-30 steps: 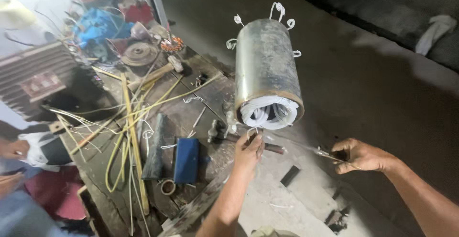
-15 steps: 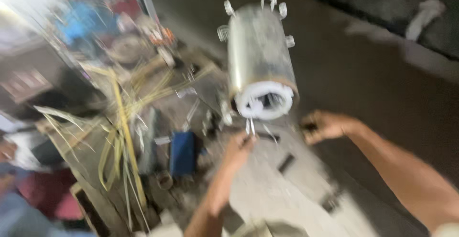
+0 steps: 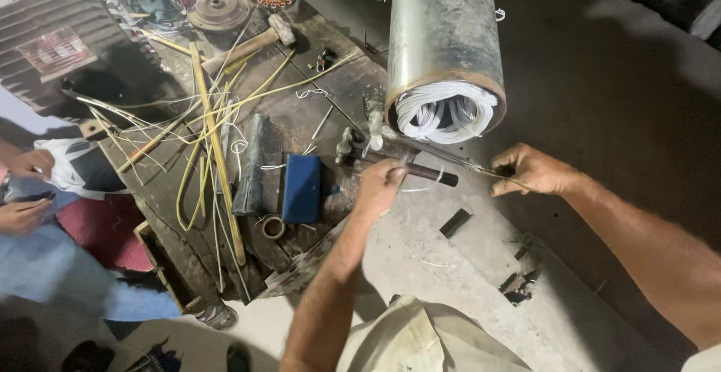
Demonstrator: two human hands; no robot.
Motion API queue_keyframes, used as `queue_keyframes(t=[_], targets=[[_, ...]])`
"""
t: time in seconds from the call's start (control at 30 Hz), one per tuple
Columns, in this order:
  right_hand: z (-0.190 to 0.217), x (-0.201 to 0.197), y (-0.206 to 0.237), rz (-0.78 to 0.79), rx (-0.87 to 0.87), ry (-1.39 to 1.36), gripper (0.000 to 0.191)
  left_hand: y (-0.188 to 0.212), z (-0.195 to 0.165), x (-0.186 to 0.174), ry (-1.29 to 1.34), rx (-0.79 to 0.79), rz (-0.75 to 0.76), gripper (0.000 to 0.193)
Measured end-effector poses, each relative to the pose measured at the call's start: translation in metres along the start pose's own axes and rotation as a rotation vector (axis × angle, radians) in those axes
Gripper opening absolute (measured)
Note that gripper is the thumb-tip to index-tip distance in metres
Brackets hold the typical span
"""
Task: The person wraps white wire around a metal cylinder, secures it with a wooden stick, and uses a hammer to tap the stick into place. They then adjust the wire and cylinder, continuing to secure the assembly.
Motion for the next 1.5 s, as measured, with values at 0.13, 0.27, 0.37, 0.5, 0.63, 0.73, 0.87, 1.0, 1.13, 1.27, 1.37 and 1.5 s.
queue_keyframes(t=[0.13,0.27,0.37,0.5,0.63,0.73,0.87,1.0,1.13,1.27,1.37,1.5], targets=[[0.015,0.013,0.027,0.029,-0.182,0.132,0.036,0.026,0.027,-0.037,-0.220,0.121,-0.143,0.016],[-0.014,0.051,0.041,-0.059,-0.065,0.193,0.039,0.050,0.072,-0.080,0.128,-0.109,-0.185,0.013],[0.025,0.098,0.045,-0.070,-0.583,-0.047,0.049,0.063,0.124,-0.106,0.672,-0.646,-0.335,0.009],[-0.004,0.139,-0.005,-0.213,-0.114,-0.112,0.043,0.049,0.115,-0.150,0.683,-0.575,-0.321,0.019],[0.028,0.158,-0.057,-0.227,-0.023,-0.146,0.046,0.068,0.124,-0.118,0.425,-0.660,-0.111,0.028],[0.063,0.173,-0.105,-0.198,-0.005,-0.456,0.043,0.100,0.133,-0.074,0.396,-0.687,-0.059,0.041],[0.123,0.162,-0.163,-0.319,-0.079,-0.214,0.052,0.109,0.097,-0.050,0.291,-0.299,0.005,0.018],[0.155,0.160,-0.189,-0.454,0.015,0.143,0.049,0.126,0.064,-0.058,0.141,-0.271,0.186,0.032],[0.187,0.162,-0.194,-0.590,-0.063,0.173,0.044,0.114,-0.029,-0.113,-0.060,0.257,-0.079,0.027],[0.228,0.164,-0.157,-0.721,-0.514,0.147,0.029,0.093,-0.012,-0.132,0.278,-0.128,0.008,0.037],[0.208,0.184,-0.128,-0.458,-0.494,-0.310,0.039,0.089,0.011,-0.135,0.703,-0.451,0.107,0.043],[0.201,0.231,-0.058,0.162,-0.580,-0.934,0.053,0.054,-0.008,-0.138,0.771,-0.311,0.102,0.041]])
Point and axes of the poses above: each hand's wrist, its own y-axis away from the middle knuckle, its own x-axis out of the palm, z = x × y, the point moved 10 cm from there along -y, towards the middle knuckle, and after that the axes turned 12 degrees about -y, right-handed, at the moved point
